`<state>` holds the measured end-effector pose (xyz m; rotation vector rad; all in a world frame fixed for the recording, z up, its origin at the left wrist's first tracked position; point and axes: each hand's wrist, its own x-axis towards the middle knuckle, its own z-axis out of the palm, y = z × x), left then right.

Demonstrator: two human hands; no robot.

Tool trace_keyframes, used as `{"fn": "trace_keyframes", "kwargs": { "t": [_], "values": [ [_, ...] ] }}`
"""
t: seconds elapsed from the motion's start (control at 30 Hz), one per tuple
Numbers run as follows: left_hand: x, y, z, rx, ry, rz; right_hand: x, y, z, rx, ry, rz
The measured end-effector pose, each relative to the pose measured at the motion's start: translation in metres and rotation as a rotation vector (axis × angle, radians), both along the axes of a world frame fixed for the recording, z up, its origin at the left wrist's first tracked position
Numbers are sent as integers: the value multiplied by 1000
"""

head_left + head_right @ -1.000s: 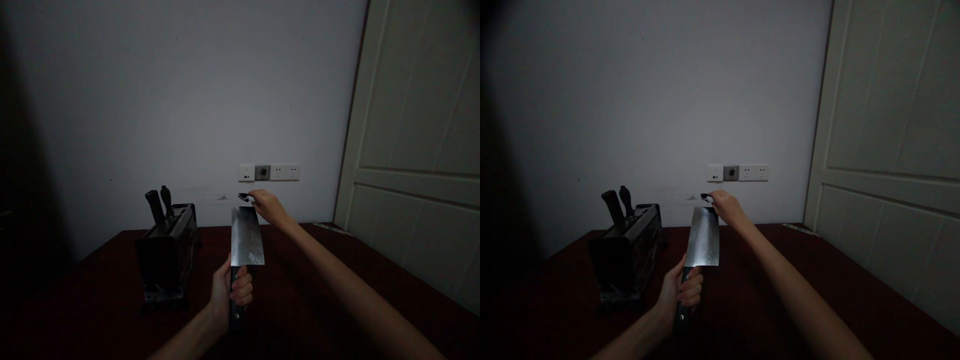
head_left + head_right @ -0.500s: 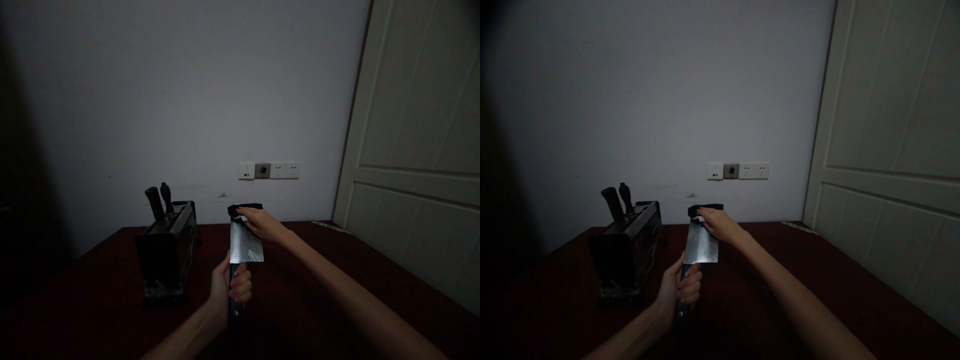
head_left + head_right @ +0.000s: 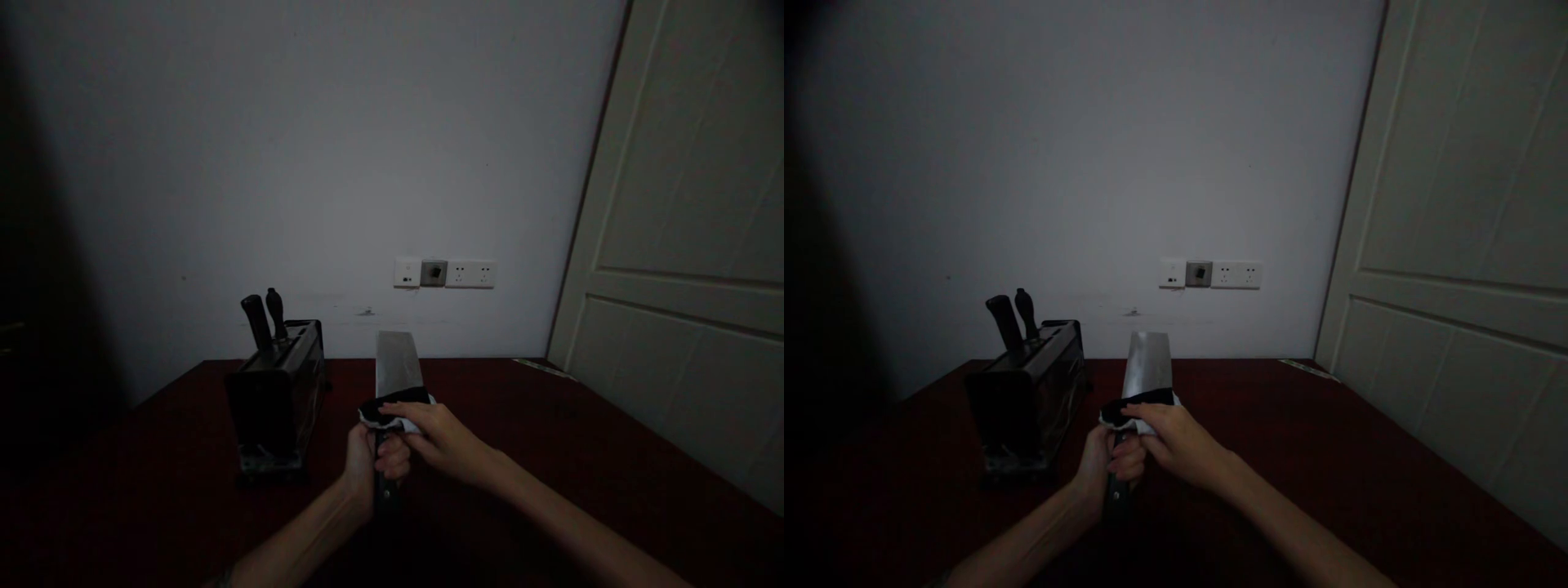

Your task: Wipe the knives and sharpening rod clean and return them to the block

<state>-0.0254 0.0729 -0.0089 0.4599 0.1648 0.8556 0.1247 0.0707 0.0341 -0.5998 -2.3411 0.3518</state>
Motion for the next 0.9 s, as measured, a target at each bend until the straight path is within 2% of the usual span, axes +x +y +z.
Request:
{"fn": "trace_keyframes", "kwargs": {
  "t": [0.17, 0.33, 0.5, 0.57, 0.67, 0.9],
  "values": [
    [2, -5, 7, 74, -49, -97, 1, 21, 23, 58, 22, -47],
    [4, -12, 15, 114, -52, -140, 3, 56, 55, 160, -28, -190],
    [8, -19, 17, 137, -56, -176, 10, 84, 70, 202, -3, -276],
    [9, -21, 18, 141, -48, -185, 11, 85, 70, 212, 1, -288],
    [9, -23, 20, 136, -41, -189, 11, 72, 64, 212, -10, -271],
    [5, -14, 14, 162, -25, -140, 9, 8, 23, 153, -23, -79]
  ]
}}
